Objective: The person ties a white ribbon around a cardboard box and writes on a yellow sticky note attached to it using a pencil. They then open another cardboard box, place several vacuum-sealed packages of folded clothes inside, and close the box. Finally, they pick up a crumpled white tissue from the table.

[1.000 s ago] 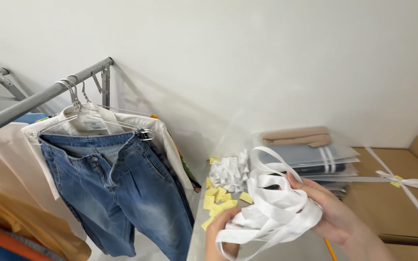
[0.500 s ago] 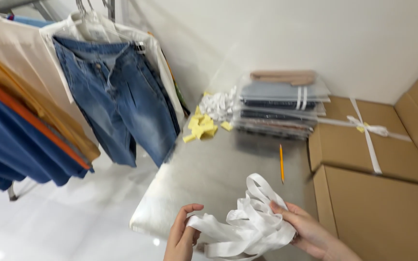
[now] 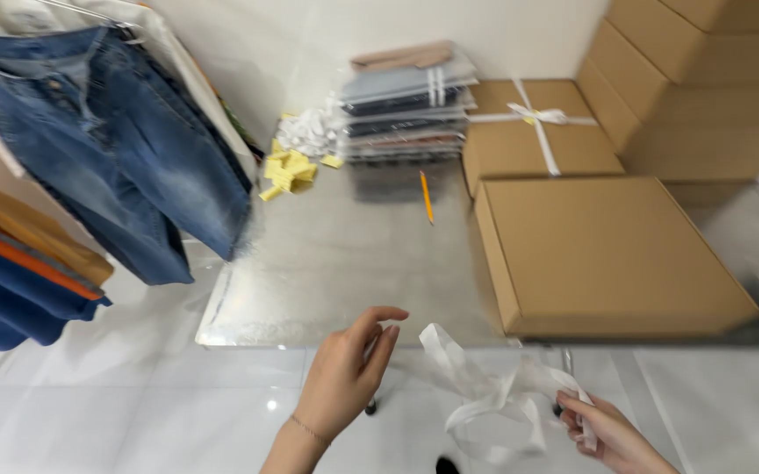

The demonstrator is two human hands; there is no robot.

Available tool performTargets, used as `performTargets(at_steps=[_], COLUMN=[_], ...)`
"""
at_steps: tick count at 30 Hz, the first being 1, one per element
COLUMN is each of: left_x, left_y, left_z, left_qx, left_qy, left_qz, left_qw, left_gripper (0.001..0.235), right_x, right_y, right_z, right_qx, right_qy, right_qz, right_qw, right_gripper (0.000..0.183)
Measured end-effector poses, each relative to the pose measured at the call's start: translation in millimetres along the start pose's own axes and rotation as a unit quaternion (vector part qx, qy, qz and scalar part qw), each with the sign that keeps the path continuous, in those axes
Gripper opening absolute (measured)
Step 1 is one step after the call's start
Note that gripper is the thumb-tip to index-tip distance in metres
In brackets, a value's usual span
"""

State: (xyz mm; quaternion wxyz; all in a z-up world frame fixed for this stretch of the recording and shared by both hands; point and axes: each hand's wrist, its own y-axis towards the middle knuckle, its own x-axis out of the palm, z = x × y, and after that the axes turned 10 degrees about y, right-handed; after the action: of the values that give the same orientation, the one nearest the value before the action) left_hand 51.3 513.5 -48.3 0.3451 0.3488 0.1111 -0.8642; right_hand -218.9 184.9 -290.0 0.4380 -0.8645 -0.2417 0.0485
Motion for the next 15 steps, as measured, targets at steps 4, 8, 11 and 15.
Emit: performTargets(at_steps=[4,8,11,15], left_x=[15,68,89,65], left_y=[-20,-26,-28,-34], left_z=[24,38,54,73], left_qx=[0.185,0.288,0.293,0.217], left_qy=[0.110,0.157,0.200,0.208], left_qz=[-0.067,-0.113,-0.164,-0.205], left_qw=[0.974,0.938,0.920,0.931], left_gripper=[0.027,0.025,0.031,0.035], right_x=[-16,78,104,95], right_y=[-40,-173,-207,-218], right_z=[26,17,25,19], right_qx=[-0.266,-0.317,-0.391,-0.379], right_qy=[-0.295,-0.229,-0.232,-0.212], right_qz=[0.104,-0.099,-0.179,-0.127], right_qw=[0.912,0.915,0.873,0.891], right_gripper=[0.088,0.076,0.019,0.012])
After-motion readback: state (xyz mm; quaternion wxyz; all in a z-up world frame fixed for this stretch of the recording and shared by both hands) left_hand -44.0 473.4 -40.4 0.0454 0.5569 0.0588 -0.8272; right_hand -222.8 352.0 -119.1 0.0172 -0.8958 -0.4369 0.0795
